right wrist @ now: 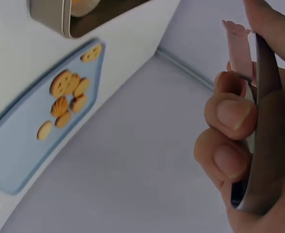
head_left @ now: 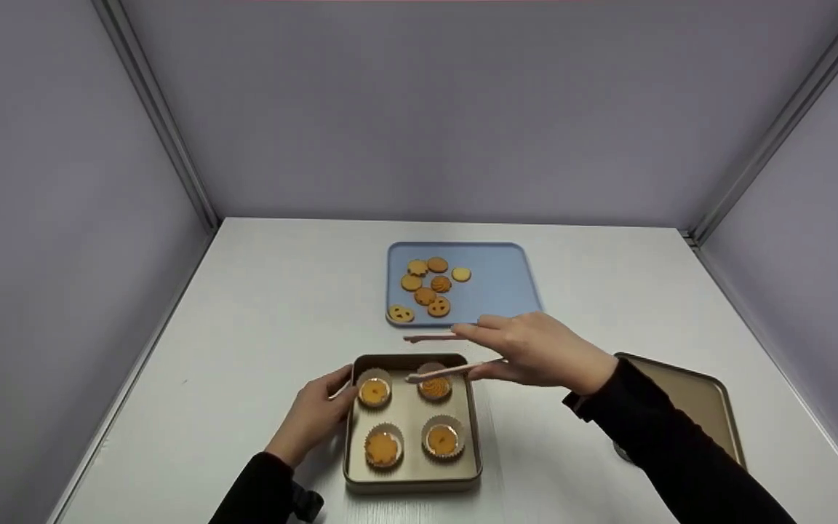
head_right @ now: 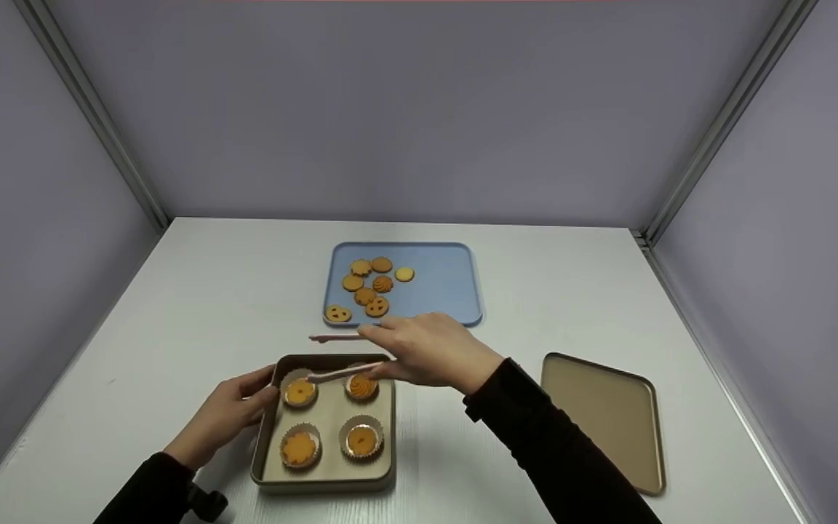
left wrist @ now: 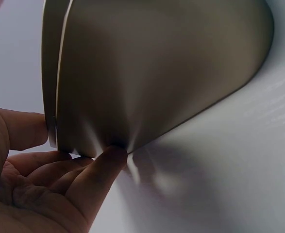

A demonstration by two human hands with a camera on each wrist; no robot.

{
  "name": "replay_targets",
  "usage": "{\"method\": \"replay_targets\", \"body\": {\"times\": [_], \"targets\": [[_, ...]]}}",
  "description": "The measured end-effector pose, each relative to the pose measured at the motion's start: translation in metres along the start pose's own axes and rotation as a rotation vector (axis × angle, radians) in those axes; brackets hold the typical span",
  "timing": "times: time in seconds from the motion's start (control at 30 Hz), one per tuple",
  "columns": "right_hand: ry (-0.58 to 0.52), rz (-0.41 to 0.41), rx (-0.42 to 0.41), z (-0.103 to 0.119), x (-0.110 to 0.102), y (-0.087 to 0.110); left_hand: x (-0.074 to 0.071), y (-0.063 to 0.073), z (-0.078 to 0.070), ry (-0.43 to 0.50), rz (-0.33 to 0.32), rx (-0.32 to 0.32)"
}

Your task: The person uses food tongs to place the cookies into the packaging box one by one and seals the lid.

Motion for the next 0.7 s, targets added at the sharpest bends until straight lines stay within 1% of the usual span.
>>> {"method": "replay_targets", "body": {"times": [0.13,0.27,0.57,0.7], "targets": [[-0.002,-0.096,0.049,-0.019,-0.012,0.003,-0.001,0.0,-0.001,-0.004,-0.004,0.002],[0.002,-0.176,0.13,-0.04,-0.018,0.007,-0.002,0.001,-0.001,0.002,-0.003,-0.003],[-0.076,-0.266,0.355,-0.087,-0.014,0.016,-0.003,0.003,-0.001,-0.013,-0.002,-0.01],[-0.117,-0.297,0.482,-0.113,-0.008,0.022,-0.003,0.003,-0.001,-0.022,-0.002,-0.01]]}}
Point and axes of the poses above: each hand's wrist, its own y-axis away from the middle knuckle, its own x-axis out of the palm, z = x × y, the point moved 8 cm from there along -y, towards the middle knuckle, and after that the axes turned 13 degrees about x, right-handed, at the moved point
